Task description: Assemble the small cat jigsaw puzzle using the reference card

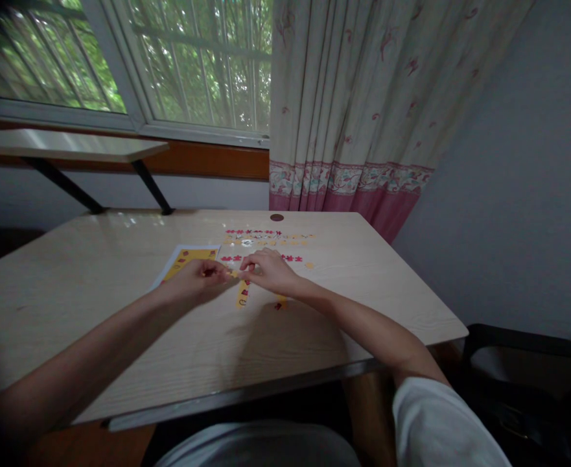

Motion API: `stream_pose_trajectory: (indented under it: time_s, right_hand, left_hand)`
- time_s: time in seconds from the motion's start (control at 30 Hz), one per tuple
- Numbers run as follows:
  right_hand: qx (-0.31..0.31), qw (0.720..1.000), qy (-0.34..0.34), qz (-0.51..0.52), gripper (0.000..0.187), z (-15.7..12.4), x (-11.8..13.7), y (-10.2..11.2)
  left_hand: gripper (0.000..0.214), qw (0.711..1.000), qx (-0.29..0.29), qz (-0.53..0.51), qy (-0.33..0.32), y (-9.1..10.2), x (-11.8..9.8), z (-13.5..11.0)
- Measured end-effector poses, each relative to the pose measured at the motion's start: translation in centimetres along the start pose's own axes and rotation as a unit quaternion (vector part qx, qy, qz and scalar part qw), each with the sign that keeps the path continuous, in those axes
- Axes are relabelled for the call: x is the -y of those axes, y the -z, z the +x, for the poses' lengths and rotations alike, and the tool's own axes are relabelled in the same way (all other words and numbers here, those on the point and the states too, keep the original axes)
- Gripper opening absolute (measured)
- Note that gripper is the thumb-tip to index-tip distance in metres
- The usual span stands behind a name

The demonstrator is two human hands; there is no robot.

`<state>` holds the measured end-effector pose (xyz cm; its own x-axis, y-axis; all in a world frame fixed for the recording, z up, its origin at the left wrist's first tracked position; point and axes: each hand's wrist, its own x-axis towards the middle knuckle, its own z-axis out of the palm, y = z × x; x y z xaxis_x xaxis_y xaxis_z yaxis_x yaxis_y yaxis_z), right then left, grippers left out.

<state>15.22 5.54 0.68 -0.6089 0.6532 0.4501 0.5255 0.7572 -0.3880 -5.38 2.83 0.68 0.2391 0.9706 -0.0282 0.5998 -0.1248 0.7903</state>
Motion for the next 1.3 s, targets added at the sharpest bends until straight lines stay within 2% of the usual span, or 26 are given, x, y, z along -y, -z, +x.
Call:
stream_pose_trajectory:
  time_s: [0.1, 0.27, 0.37, 0.6, 0.77, 0.87, 0.97, 1.03, 1.13, 1.3]
  right_hand:
    - [0.010, 0.998, 0.058, -0.022, 0.010, -2.8, 0.0, 0.9]
    - [-0.036, 0.995, 0.078, -0.050, 0.015, -5.9, 0.3, 0.7]
    - [-0.061, 0.992, 0.085, -0.075, 0.019, -6.3, 0.8, 0.2]
    - [-0.067, 0.985, 0.102, -0.119, 0.020, -6.0, 1.4, 0.1]
    - [-0.075, 0.983, 0.108, -0.131, 0.020, -5.9, 1.5, 0.5]
    - [-0.142, 0.975, 0.107, -0.130, 0.020, -5.7, 0.7, 1.3]
    - [-0.217, 0.966, 0.063, -0.122, 0.019, -5.4, -0.4, 2.5]
    - [-0.243, 0.963, 0.030, -0.113, 0.019, -5.3, -0.9, 3.3]
    - [-0.270, 0.956, 0.022, -0.109, 0.018, -5.2, -1.2, 3.9]
    - [-0.328, 0.932, 0.093, -0.123, 0.012, -5.2, -0.9, 3.9]
  left_hand:
    - [0.024, 0.992, 0.061, -0.108, 0.028, -1.0, -0.5, -1.3]
    - [0.019, 0.982, 0.107, -0.152, 0.026, -2.4, -0.9, -2.1]
    - [0.018, 0.979, 0.123, -0.160, 0.022, -2.8, -1.0, -2.1]
    - [0.019, 0.968, 0.138, -0.210, 0.020, -2.9, -1.0, -2.1]
    - [0.025, 0.973, 0.135, -0.187, -0.003, -3.0, -0.9, -1.9]
    - [0.031, 0.985, 0.088, -0.136, -0.051, -2.6, -0.6, -2.0]
    - [0.033, 0.994, 0.022, 0.028, -0.099, -1.5, 0.2, -2.3]
    - [0.032, 0.977, -0.006, 0.141, -0.158, -0.7, 1.1, -2.4]
    - [0.030, 0.949, -0.009, 0.222, -0.224, 0.1, 2.4, -2.4]
    - [0.030, 0.928, 0.017, 0.264, -0.261, 0.1, 3.0, -2.2]
